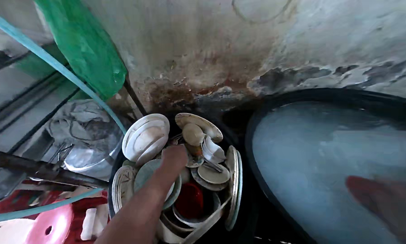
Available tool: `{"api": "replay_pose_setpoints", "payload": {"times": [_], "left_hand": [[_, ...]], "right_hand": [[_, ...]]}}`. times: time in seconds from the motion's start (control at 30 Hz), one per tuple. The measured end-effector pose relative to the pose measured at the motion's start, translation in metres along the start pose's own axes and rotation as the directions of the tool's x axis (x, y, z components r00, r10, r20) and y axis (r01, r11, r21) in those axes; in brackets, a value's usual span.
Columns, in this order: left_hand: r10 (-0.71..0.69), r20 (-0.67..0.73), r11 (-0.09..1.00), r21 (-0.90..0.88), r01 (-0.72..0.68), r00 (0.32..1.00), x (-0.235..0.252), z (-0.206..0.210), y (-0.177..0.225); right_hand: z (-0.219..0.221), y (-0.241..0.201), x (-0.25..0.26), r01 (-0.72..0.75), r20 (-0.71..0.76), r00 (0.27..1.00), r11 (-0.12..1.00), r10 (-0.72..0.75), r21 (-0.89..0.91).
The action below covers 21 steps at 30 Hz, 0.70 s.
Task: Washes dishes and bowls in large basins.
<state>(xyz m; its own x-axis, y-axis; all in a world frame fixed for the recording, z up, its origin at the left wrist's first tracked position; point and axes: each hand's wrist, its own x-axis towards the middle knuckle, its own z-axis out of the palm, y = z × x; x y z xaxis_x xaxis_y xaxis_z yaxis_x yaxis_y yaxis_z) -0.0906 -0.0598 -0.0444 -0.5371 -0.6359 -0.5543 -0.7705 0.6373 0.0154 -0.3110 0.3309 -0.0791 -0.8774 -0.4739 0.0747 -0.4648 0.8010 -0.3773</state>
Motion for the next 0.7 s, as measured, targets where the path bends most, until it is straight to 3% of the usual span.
{"api": "replay_pose_setpoints", "payload": {"times": [0.07, 0.13, 0.17, 0.23, 0.3, 0.43, 0.5, 0.6, 0.7], "left_hand": [[-0.040, 0.015, 0.997, -0.068, 0.041, 0.999, 0.025, 0.011, 0.003], [-0.070, -0.003, 0.988, -0.138, 0.069, 0.998, 0.037, 0.022, 0.005], [-0.090, -0.026, 0.980, -0.179, 0.084, 0.996, 0.037, 0.022, 0.006], [-0.134, -0.102, 0.932, -0.352, 0.090, 0.986, 0.036, 0.017, 0.007], [-0.161, -0.116, 0.860, -0.504, 0.082, 0.980, 0.038, 0.015, 0.009], [-0.205, -0.126, 0.774, -0.628, 0.082, 0.971, 0.035, 0.016, 0.014], [-0.193, -0.207, 0.751, -0.660, 0.009, 0.959, 0.026, 0.008, 0.007], [-0.116, -0.283, 0.785, -0.613, -0.086, 0.952, 0.006, -0.016, -0.013], [-0.030, -0.244, 0.862, -0.496, -0.098, 0.969, -0.016, -0.033, -0.014]], "right_hand": [[0.015, 0.028, 0.006, 0.038, 0.102, 0.994, 0.998, -0.033, -0.048], [0.010, 0.026, 0.005, -0.130, 0.290, 0.953, 0.985, 0.093, 0.114], [0.007, 0.024, 0.003, -0.272, 0.351, 0.920, 0.929, 0.176, 0.249], [-0.011, -0.001, -0.004, -0.536, 0.427, 0.833, 0.704, 0.352, 0.466], [-0.036, -0.036, -0.011, -0.630, 0.465, 0.776, 0.562, 0.426, 0.537], [-0.052, -0.063, -0.001, -0.503, 0.411, 0.862, 0.593, 0.295, 0.629], [-0.048, -0.072, 0.012, -0.458, 0.390, 0.888, 0.524, 0.243, 0.718], [-0.048, -0.116, 0.027, -0.364, 0.351, 0.928, 0.496, 0.122, 0.788], [-0.047, -0.182, 0.035, -0.251, 0.335, 0.942, 0.590, -0.035, 0.767]]}}
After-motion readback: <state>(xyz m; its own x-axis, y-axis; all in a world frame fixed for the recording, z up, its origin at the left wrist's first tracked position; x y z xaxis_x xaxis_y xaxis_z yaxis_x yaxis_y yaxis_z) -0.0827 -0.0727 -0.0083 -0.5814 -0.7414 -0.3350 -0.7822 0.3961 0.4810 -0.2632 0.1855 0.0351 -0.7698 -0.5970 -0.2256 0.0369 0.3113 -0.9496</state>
